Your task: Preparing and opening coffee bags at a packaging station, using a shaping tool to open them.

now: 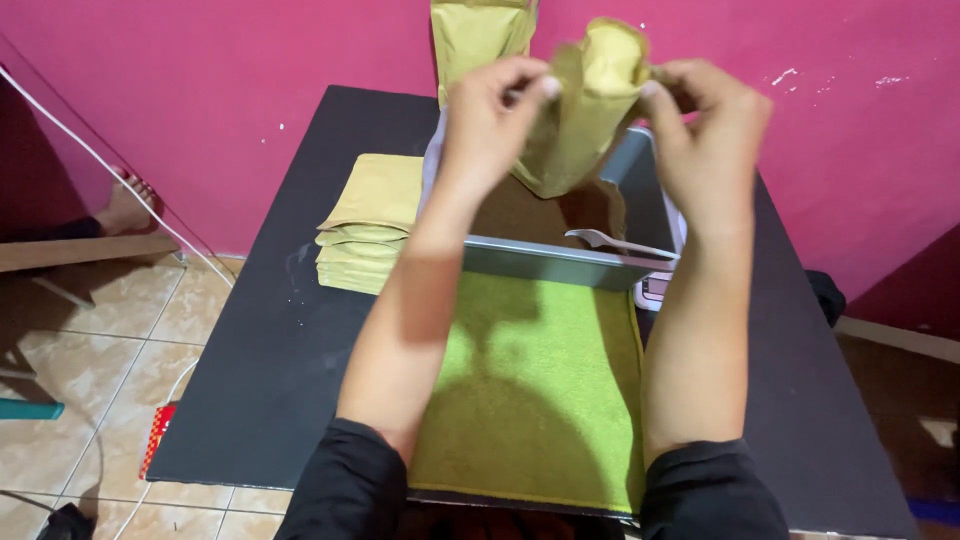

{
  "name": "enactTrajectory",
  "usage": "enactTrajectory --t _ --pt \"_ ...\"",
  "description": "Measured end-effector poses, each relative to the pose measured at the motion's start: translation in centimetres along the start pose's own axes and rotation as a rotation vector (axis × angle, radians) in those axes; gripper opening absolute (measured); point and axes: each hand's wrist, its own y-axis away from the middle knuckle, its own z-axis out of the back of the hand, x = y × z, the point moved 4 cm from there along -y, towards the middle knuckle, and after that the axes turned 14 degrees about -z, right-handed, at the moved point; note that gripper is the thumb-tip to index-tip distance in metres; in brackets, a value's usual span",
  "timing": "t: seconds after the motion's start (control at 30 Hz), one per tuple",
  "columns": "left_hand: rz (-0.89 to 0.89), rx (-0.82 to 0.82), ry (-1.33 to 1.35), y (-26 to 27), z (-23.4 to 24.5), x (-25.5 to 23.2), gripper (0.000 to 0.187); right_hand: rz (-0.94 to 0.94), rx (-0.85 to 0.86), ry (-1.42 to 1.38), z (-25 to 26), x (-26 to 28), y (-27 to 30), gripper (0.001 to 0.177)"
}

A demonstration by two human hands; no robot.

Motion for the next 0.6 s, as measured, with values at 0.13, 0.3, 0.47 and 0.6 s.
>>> enactTrajectory --t 0.13,0.3,0.47,0.6 --pt "-0.083 -0.011 -0.058 0.2 -1.8 0.0 0.009 0.024 0.019 -0.010 0.4 -0.2 0.0 0.014" --pt "-0.107 -0.060 -0.001 -0.6 1.2 -2.0 0.013 -0.120 -0.008 -0.058 3.3 -2.5 0.1 0.006" --pt "-0.130 0.029 0.200 -0.6 1.0 -3.9 0.025 -0.072 0.008 -0.034 3.4 -1.1 0.7 0.008" --pt "-0.060 0.023 0.290 -0.3 -0.1 -3.2 0.033 -0.059 0.093 -0.102 3.1 -1.0 0.6 0.007"
